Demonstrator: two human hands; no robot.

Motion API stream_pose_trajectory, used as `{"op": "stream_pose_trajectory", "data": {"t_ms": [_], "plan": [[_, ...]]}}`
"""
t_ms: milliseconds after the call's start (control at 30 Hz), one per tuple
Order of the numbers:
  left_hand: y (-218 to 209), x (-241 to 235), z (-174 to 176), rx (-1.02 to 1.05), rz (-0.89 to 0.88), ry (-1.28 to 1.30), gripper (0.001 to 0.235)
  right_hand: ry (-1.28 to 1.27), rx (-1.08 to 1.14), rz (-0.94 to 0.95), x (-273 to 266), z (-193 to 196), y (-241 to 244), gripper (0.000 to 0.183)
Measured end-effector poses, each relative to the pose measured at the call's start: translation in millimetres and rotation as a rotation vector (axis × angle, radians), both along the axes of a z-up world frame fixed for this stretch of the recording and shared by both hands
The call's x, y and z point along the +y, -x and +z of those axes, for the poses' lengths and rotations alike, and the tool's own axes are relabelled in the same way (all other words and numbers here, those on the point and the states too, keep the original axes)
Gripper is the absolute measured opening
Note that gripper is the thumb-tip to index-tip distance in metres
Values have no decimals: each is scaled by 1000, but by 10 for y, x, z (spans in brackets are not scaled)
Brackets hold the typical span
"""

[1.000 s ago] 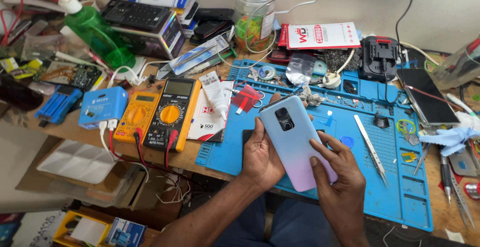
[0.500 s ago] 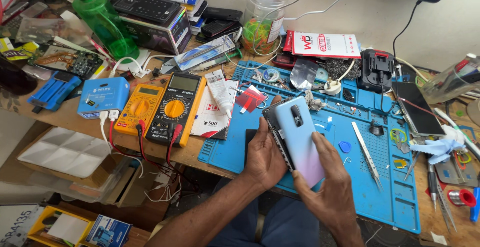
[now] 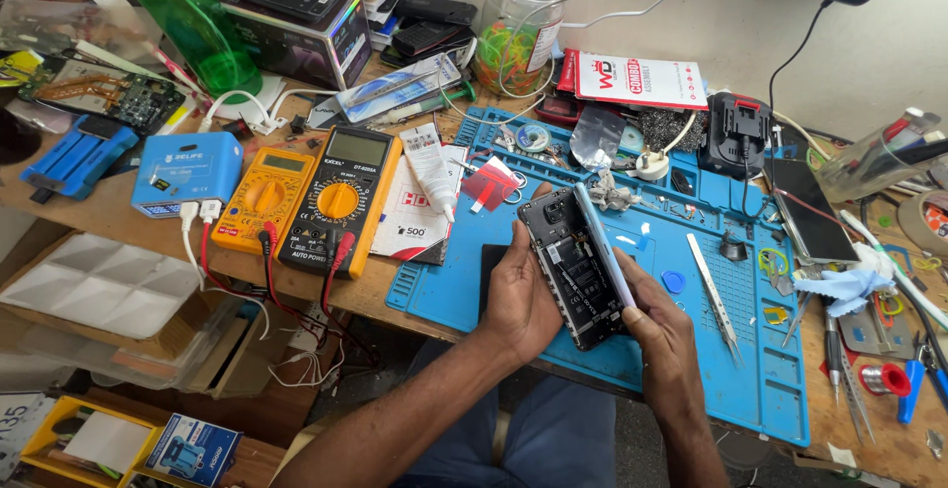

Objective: The person removes the back cover of a smartphone using a plastic pry tool, then uses a screwdriver to remove screws from the camera module area. The back cover is reattached, and the person continues to adjust the camera module with the screwdriver.

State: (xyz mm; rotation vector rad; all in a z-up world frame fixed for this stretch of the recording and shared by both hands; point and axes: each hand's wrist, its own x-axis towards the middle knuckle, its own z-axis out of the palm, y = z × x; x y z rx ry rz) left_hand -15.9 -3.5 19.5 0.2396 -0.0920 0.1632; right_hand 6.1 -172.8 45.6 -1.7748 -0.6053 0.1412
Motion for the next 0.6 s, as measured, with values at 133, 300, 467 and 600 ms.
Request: {"op": "stream_pose_trajectory", "data": {"t_ms": [133,300,467,600], "plan": [[1,5,-15,64,16,-10,58,-89,46,60,21,-35,-35,70],[-11,-11,-14,6,47,23,56,-35,87,37,51,-77,-41,71],[3,-4,-35,76,61,45,54,-16,90,25,58,-73,-49,69],[-8,-3,-37,24,65,50,55,-36,81,51,62,-31,-57,70]]}}
